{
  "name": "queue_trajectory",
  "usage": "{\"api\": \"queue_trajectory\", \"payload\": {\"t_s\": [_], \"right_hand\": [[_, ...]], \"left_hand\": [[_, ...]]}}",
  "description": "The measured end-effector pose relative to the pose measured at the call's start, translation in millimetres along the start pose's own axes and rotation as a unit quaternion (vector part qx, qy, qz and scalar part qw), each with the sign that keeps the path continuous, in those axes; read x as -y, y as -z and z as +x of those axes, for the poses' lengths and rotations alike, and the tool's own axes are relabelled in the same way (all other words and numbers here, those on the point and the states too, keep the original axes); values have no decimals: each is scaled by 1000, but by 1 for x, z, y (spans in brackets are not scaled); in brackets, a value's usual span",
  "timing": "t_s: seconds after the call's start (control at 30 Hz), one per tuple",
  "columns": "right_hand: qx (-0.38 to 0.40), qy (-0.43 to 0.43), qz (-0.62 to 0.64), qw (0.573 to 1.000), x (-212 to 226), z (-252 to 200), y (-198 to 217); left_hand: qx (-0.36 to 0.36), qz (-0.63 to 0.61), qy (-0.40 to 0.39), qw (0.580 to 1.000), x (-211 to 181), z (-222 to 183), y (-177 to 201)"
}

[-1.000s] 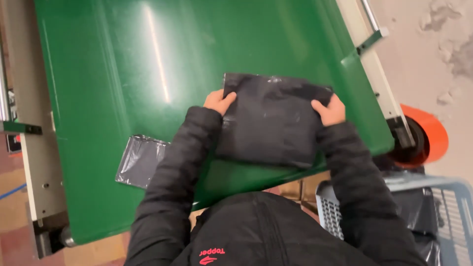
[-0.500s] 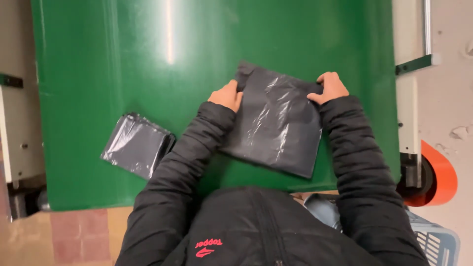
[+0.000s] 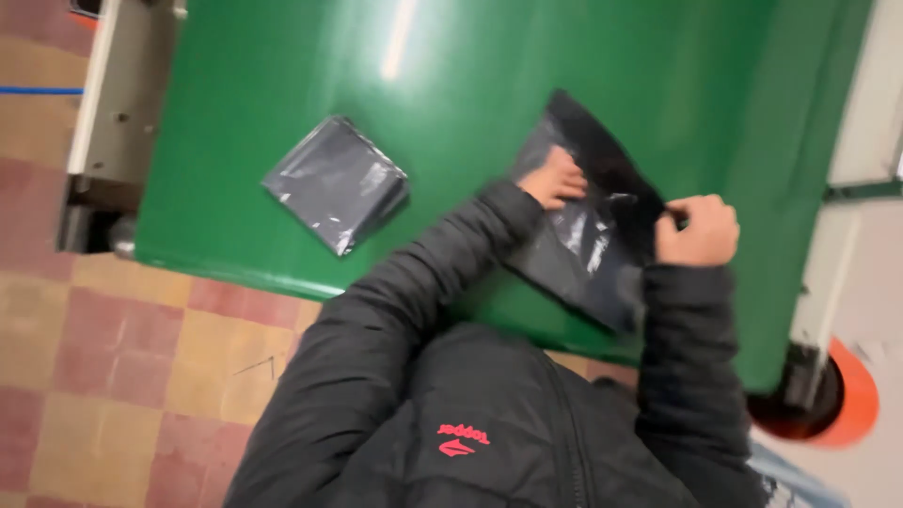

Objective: Folding black plastic bags on a conveyor belt and placing them into a plastic basket.

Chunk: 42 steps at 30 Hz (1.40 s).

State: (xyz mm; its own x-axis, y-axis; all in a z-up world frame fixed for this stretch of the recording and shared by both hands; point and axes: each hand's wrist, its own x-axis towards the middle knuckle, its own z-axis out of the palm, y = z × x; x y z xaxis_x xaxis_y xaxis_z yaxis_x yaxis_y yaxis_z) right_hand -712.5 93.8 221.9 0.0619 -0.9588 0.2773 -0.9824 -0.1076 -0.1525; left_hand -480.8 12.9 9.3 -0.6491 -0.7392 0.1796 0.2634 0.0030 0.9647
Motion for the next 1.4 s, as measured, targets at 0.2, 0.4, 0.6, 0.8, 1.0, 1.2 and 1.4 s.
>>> {"api": "queue_trajectory", "payload": {"t_s": [0.2,0.4,0.6,0.8,1.0,1.2,1.4], "right_hand": [[-60,58,6,997,80,-117,14],[-63,42,29,997,89,-148,-8],[-58,17,7,998,106,-153,3],[-56,66,142,986,171,-130,7],[-52,110,230,966,148,-191,-60],[-73,-288,634,713,52,-284,-154],[-90,-515,728,443,82,-212,-55]], "left_hand": [[-134,-441,291,838,-37,-46,63],[-204,-150,179,951,-78,-100,42],[-66,585,-176,789,-203,-148,7],[196,702,-161,665,-158,-137,-3],[348,465,29,814,-181,-71,-51],[216,80,372,899,-12,-6,-39],[118,394,56,910,-118,-19,-84]]}}
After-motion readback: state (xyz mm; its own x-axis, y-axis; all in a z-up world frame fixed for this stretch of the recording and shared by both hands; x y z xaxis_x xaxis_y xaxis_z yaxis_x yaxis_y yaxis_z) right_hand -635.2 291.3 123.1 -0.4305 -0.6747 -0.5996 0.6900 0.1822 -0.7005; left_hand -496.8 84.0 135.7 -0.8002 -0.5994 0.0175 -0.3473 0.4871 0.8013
